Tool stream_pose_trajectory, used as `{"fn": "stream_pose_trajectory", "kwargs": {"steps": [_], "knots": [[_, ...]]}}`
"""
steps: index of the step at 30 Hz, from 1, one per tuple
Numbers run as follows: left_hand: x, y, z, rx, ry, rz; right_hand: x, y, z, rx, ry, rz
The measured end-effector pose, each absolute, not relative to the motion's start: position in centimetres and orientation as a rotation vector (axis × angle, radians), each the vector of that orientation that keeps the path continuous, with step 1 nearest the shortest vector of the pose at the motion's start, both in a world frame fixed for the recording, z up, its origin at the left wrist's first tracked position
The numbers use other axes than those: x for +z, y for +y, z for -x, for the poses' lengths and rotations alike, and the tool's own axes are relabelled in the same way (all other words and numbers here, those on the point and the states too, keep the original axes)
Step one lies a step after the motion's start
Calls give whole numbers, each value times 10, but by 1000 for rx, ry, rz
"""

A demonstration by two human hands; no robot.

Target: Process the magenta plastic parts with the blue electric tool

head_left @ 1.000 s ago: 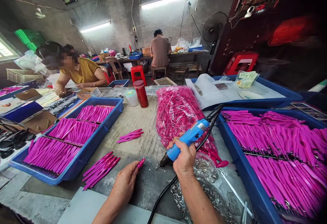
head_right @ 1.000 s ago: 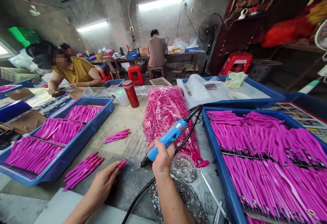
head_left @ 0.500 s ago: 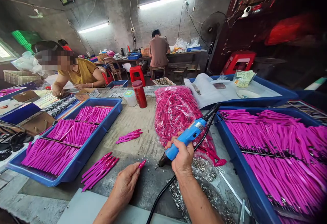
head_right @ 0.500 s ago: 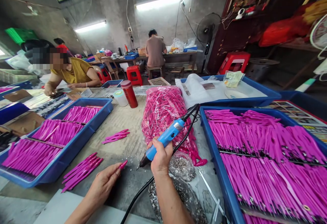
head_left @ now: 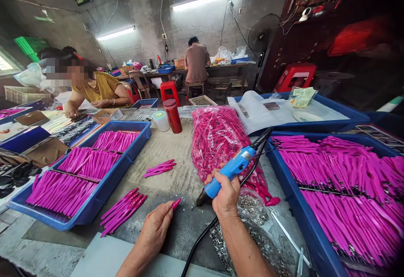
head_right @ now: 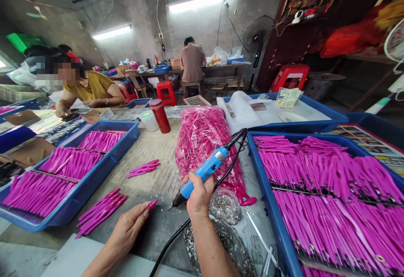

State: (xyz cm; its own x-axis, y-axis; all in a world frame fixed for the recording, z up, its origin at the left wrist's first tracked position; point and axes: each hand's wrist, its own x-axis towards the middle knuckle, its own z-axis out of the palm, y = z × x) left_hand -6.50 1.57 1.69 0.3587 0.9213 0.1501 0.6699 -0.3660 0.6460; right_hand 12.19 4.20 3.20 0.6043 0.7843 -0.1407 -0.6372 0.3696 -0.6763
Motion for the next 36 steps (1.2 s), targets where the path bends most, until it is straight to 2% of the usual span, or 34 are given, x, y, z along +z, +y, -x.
{"fn": "stream_pose_trajectory", "kwargs": {"steps": [10,27,36], "knots": [[18,17,70,638,1397,-2011,34,42,-122,939,-211,777],[-2,14,70,797,1474,-2514,32,43,-122,939,-205,786],[-17,11,65,730,1628,-2599,29,42,-123,933,-233,793]]}}
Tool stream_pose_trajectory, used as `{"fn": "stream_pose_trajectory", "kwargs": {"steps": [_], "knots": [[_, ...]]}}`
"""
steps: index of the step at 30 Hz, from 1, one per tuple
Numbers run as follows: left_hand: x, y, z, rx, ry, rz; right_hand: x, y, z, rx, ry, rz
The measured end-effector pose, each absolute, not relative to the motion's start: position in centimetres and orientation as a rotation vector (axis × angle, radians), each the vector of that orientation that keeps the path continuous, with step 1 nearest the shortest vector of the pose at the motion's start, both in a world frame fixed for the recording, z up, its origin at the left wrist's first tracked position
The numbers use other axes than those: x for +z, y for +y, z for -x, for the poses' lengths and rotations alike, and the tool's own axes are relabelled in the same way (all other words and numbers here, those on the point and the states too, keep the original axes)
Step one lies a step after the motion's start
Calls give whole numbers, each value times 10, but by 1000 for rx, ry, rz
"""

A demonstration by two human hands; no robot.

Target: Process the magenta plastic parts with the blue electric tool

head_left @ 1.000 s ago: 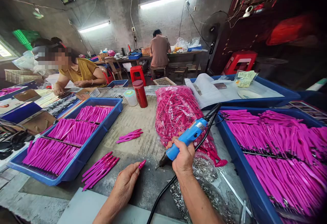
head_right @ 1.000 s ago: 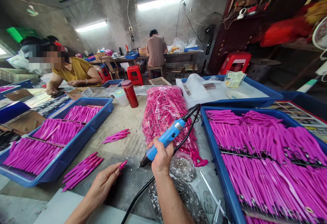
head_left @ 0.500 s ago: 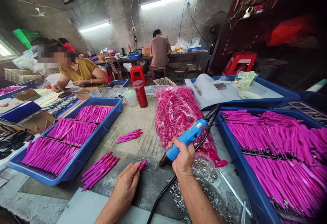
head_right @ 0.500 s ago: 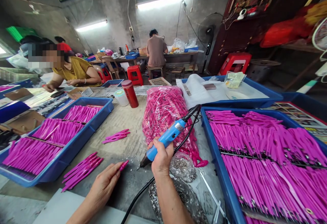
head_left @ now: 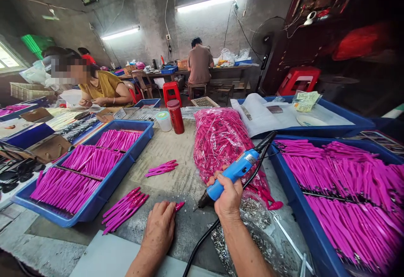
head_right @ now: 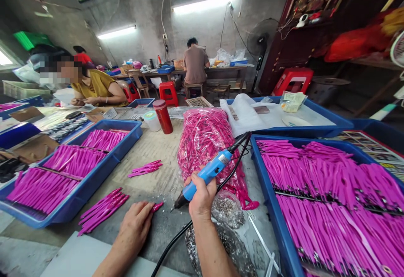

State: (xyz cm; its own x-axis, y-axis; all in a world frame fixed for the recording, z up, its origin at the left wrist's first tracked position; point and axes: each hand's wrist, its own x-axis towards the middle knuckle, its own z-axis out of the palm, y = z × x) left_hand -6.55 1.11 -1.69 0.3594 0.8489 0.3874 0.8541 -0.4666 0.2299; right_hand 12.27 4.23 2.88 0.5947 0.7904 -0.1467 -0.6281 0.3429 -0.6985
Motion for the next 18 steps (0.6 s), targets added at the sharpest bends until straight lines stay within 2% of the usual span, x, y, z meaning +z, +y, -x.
{"fn": "stream_pose_trajectory", "kwargs": {"steps": [12,18], "knots": [[-15,4,64,-817,-1898,2596,35,30,-112,879,-511,790],[-12,4,60,-739,-2012,2587,47,30,-99,851,-693,787]]}}
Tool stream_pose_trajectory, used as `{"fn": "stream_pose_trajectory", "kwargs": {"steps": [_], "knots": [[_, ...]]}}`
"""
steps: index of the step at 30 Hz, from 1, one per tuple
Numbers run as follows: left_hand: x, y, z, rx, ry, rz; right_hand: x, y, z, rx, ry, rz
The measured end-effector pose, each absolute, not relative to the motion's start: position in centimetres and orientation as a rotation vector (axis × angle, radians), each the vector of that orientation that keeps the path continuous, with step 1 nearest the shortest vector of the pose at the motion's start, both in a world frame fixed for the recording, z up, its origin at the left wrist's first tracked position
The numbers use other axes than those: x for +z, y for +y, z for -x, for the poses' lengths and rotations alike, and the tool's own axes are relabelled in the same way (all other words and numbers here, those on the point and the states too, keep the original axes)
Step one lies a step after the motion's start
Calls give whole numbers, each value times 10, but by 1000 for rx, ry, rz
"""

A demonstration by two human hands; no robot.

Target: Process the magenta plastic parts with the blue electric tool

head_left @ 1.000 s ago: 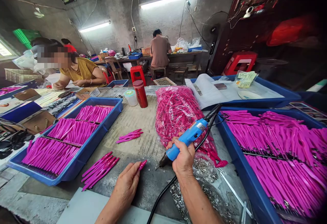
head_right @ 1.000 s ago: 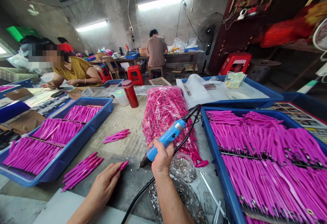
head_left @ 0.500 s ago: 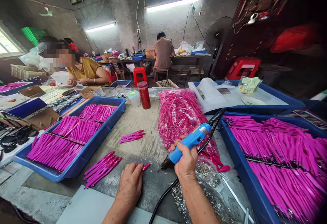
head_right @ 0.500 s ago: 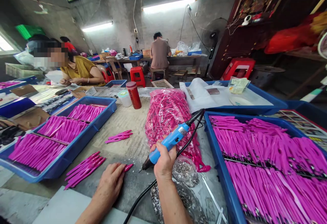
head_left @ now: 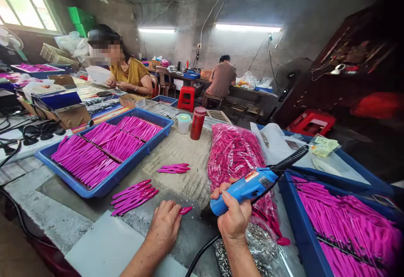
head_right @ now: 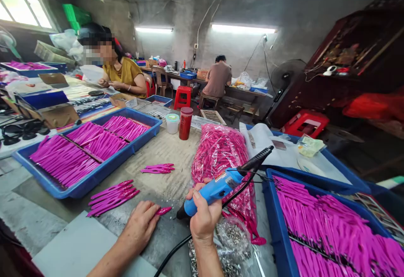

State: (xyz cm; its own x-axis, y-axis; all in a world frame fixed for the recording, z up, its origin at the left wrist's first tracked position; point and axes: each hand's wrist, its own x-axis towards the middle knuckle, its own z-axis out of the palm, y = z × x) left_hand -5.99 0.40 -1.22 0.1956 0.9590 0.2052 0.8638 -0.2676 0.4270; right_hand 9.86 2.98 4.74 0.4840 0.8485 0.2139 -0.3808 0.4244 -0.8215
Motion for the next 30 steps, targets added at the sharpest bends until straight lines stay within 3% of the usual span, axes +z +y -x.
{"fn": "stream_pose_trajectory", "kwargs": {"steps": [13,30], "knots": [[6,6,50,222,1811,-2120,50,38,-61,904,-965,732],[-1,6,50,264,1780,-2153,45,37,-58,907,-1001,702]]}}
